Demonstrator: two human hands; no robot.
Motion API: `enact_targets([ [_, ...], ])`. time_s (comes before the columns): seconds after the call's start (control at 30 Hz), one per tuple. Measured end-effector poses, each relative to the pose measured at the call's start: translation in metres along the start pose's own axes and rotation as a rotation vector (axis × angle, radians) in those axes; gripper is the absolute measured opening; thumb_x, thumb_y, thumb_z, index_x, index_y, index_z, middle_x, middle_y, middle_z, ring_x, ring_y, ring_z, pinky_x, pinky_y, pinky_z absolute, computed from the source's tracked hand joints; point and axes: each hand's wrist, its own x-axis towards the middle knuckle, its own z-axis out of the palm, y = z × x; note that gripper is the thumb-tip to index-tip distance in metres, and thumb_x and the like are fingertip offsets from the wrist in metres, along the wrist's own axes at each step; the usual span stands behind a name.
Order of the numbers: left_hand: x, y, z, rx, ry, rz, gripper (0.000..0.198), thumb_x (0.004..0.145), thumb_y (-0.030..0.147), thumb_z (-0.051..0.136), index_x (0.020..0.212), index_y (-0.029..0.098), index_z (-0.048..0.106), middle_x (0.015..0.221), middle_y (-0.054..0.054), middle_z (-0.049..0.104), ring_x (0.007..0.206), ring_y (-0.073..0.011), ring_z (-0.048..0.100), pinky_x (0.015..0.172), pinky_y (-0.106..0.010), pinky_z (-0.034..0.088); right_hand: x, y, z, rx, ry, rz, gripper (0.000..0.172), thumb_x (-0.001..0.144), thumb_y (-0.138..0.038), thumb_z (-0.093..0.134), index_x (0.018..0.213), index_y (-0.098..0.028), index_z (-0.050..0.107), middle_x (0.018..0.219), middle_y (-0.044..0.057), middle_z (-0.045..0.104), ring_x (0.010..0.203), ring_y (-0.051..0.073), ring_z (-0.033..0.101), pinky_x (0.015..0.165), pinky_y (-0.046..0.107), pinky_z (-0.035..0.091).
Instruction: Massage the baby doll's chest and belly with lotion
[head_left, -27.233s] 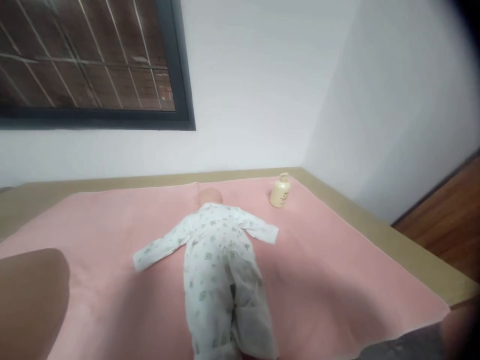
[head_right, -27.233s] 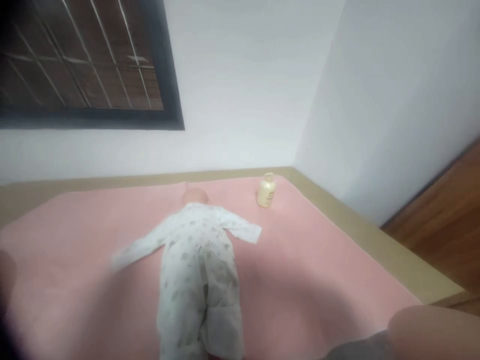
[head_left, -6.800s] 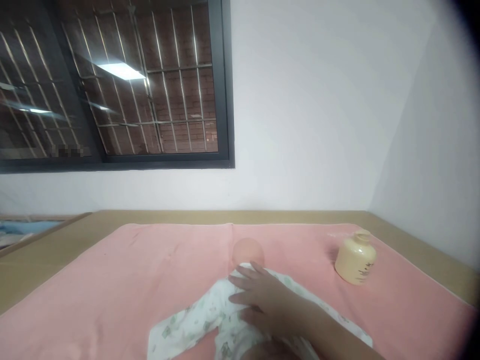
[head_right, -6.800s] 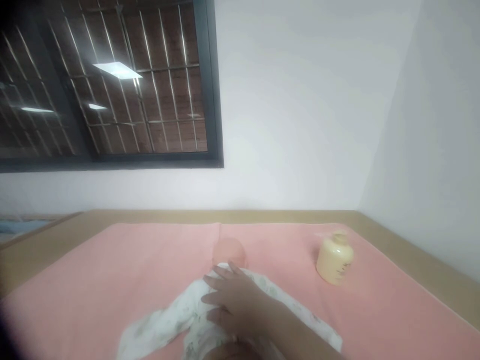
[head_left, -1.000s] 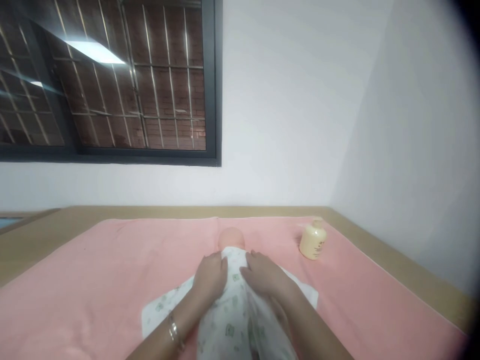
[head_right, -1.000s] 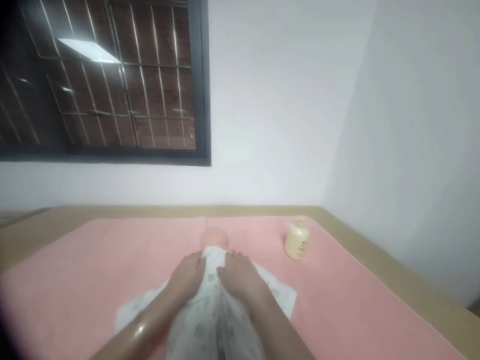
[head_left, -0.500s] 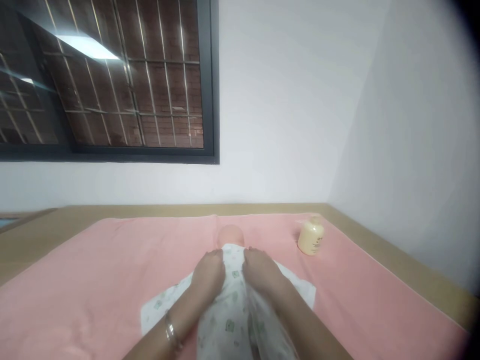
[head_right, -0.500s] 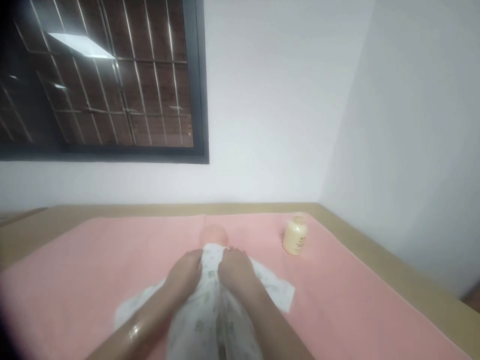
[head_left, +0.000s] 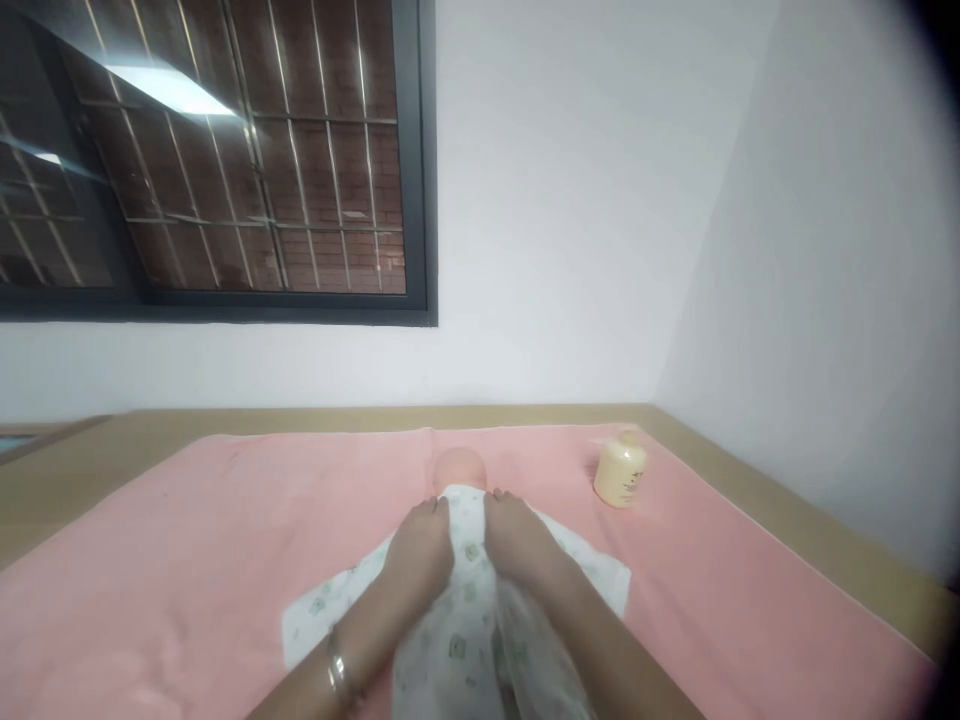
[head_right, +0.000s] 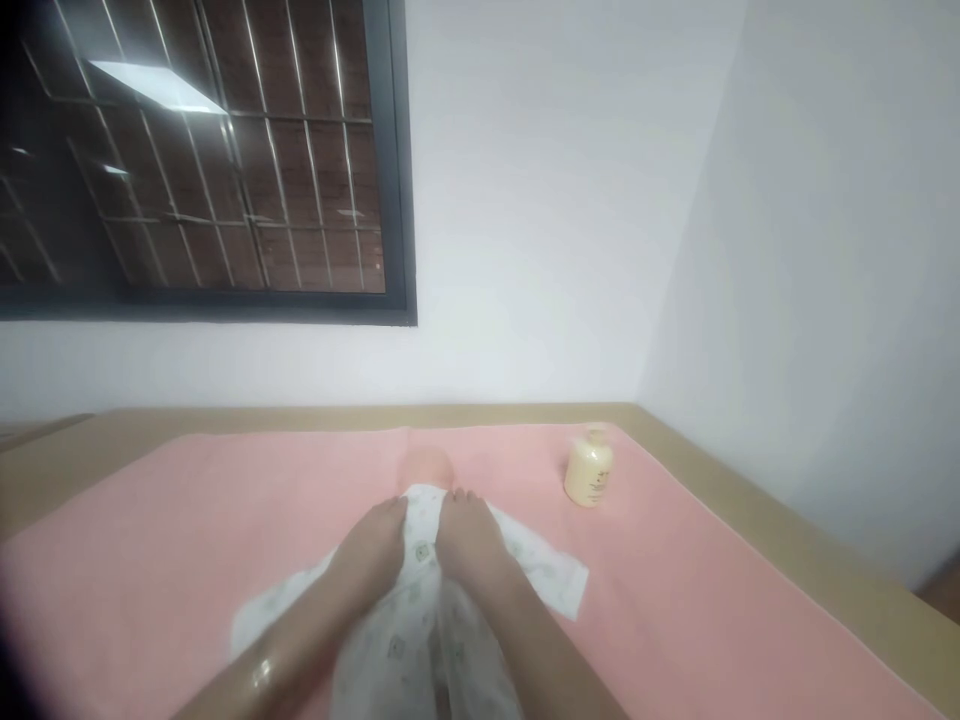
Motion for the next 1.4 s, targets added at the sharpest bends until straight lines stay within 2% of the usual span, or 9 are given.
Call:
enact_targets([
  [0.17,0.010,-0.009,-0.009,-0.013,-0.029,-0.024,0.033,0.084,0.012,0.041,0.108,0.014,0.064,0.106,-0.014,0.067,0.097,-0.0230,0.063,0.085,-0.032,0.044,-0.007,-0.009,-0.002,-0.031,0.016,-0.033,0.036,0.078,-0.002,0.043,0.108,-0.005,0.061,0.107,0.020,0.064,0.099,0.027,0.059,0.087,0.033,0.041],
  [0.3,-0.009,0.007,-0.007,0.037,0.023,0.080,0.039,0.076,0.005,0.043,0.110,0.011,0.062,0.110,-0.015,0.064,0.103,-0.0240,0.058,0.093,-0.033,0.040,0.012,0.007,0.007,0.081,0.035,0.063,0.038,0.082,-0.004,0.037,0.109,-0.007,0.063,0.109,0.018,0.065,0.101,0.024,0.060,0.086,0.028,0.041],
  [0.43,-0.020,0.018,0.000,0.066,0.079,0.152,0.038,0.076,0.006,0.042,0.106,0.012,0.064,0.115,-0.015,0.061,0.111,-0.0262,0.053,0.100,-0.037,0.037,0.019,0.016,0.009,0.091,0.021,0.055,0.039,0.082,-0.005,0.037,0.111,-0.006,0.063,0.111,0.018,0.065,0.102,0.024,0.061,0.087,0.029,0.040],
  [0.7,0.014,-0.012,-0.002,-0.176,0.010,-0.040,0.043,0.086,0.012,0.033,0.120,0.014,0.060,0.122,-0.012,0.064,0.112,-0.0205,0.058,0.098,-0.031,0.040,-0.020,-0.013,-0.023,-0.025,-0.065,-0.147,0.039,0.082,-0.009,0.041,0.117,-0.008,0.058,0.114,0.019,0.061,0.103,0.028,0.057,0.087,0.033,0.038],
  [0.83,0.001,-0.002,-0.005,-0.036,-0.028,0.028,0.044,0.083,0.010,0.036,0.122,0.011,0.058,0.121,-0.015,0.062,0.112,-0.0231,0.057,0.099,-0.034,0.039,-0.005,-0.001,-0.011,0.083,-0.003,-0.062,0.034,0.086,-0.011,0.036,0.111,-0.009,0.059,0.113,0.018,0.062,0.104,0.025,0.057,0.086,0.031,0.039],
  [1.0,-0.020,0.018,-0.004,0.103,0.016,0.135,0.050,0.080,0.010,0.039,0.128,0.005,0.052,0.132,-0.018,0.054,0.125,-0.0273,0.046,0.110,-0.038,0.028,0.012,0.018,0.003,0.155,0.014,-0.020,0.035,0.095,-0.023,0.029,0.105,-0.013,0.060,0.105,0.013,0.065,0.094,0.021,0.060,0.077,0.028,0.041],
  [1.17,-0.006,0.007,-0.005,0.056,0.027,0.018,0.035,0.083,0.013,0.036,0.107,0.013,0.061,0.111,-0.014,0.065,0.109,-0.0248,0.058,0.108,-0.047,0.027,-0.014,-0.001,-0.017,-0.067,-0.017,-0.167,0.035,0.091,-0.014,0.033,0.113,-0.006,0.059,0.110,0.019,0.063,0.099,0.027,0.058,0.085,0.035,0.040],
  [1.27,0.004,-0.002,-0.004,0.105,0.019,-0.016,0.035,0.086,0.013,0.033,0.105,0.014,0.062,0.105,-0.013,0.068,0.105,-0.0248,0.061,0.108,-0.051,0.026,-0.027,-0.012,-0.027,-0.109,-0.057,-0.209,0.036,0.090,-0.015,0.038,0.118,-0.004,0.058,0.116,0.022,0.061,0.105,0.030,0.057,0.089,0.037,0.039],
  [1.4,-0.005,0.005,-0.006,0.248,-0.019,0.000,0.038,0.080,0.010,0.041,0.112,0.008,0.061,0.108,-0.018,0.066,0.105,-0.0282,0.061,0.104,-0.048,0.030,-0.014,-0.002,-0.015,0.000,-0.007,-0.155,0.040,0.093,-0.020,0.035,0.124,-0.005,0.055,0.124,0.022,0.057,0.115,0.028,0.053,0.094,0.036,0.038],
])
